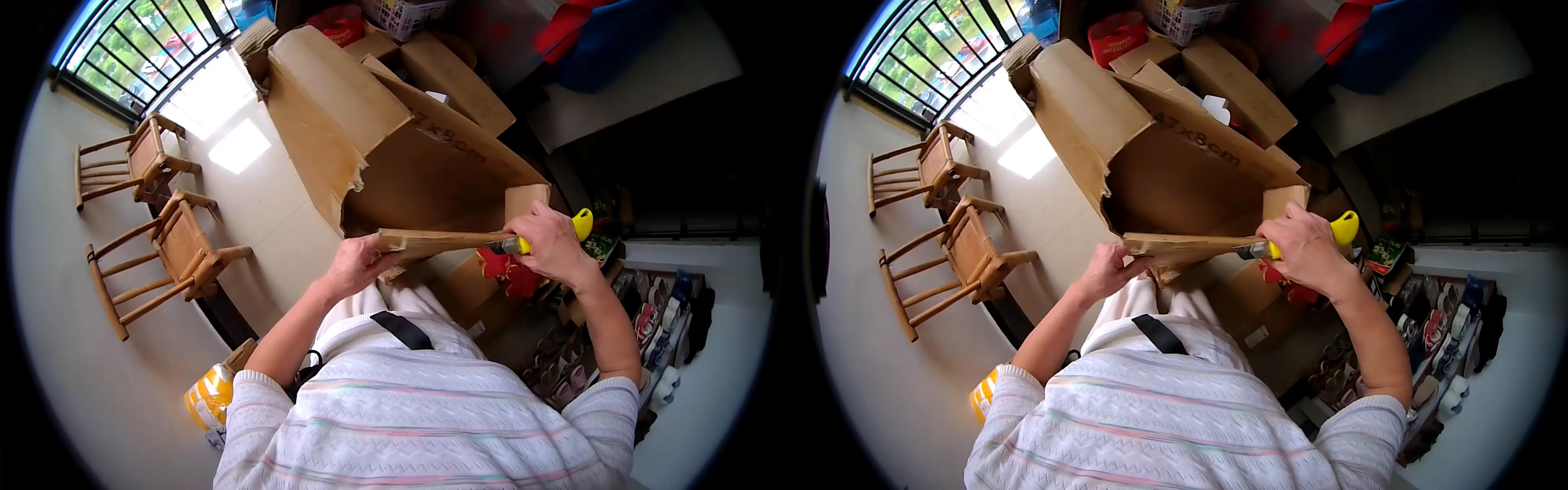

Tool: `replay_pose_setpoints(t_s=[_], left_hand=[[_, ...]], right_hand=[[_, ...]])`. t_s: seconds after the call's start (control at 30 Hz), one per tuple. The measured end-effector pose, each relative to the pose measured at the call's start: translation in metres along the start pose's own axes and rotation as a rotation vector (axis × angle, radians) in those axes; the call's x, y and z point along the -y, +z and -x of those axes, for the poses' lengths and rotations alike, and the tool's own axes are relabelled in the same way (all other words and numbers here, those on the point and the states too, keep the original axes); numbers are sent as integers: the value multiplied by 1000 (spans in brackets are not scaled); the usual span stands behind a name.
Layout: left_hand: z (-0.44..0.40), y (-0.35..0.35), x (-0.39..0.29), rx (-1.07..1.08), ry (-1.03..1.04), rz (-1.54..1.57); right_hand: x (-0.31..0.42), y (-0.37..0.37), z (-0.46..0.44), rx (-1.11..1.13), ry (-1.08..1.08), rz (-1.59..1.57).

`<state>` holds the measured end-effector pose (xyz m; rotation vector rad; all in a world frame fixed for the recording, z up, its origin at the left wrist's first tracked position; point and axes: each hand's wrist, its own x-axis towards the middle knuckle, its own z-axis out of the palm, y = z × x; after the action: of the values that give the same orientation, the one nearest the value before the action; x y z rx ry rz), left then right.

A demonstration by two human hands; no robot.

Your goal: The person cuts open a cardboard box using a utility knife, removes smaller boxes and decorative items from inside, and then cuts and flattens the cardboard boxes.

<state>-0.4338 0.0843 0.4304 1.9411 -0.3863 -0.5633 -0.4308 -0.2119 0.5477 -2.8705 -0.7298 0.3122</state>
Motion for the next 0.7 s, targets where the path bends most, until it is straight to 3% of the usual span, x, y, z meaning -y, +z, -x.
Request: replay_pose_setpoints(t_s=[0.1, 0.13, 0.23, 0.27, 0.4, 0.5, 0.53, 0.63, 0.7], left_hand=[[10, 1, 15, -183, 238, -159], [15, -3, 11, -247, 188, -206], [15, -13, -22, -611, 406, -367], [14, -15, -33, -580, 455, -444], [0, 1, -6, -292, 379, -126], [5, 0, -4, -256, 423, -150], [9, 2, -3, -263, 401, -142], [24, 6, -4, -267, 329, -118], [35, 11, -7, -257, 270, -89]], right_hand=[[-1, -1, 2, 9, 32, -9], [-1, -1, 3, 18, 38, -13], [-3, 1, 2, -10, 19, -48], [-3, 2, 1, -25, 10, -62], [7, -8, -3, 29, 1, -74], [-8, -24, -5, 105, 151, -542], [-15, -29, -7, -11, 208, -658], [-36, -39, -29, -235, 187, -503], [-46, -24, -48, -146, 139, -503]])
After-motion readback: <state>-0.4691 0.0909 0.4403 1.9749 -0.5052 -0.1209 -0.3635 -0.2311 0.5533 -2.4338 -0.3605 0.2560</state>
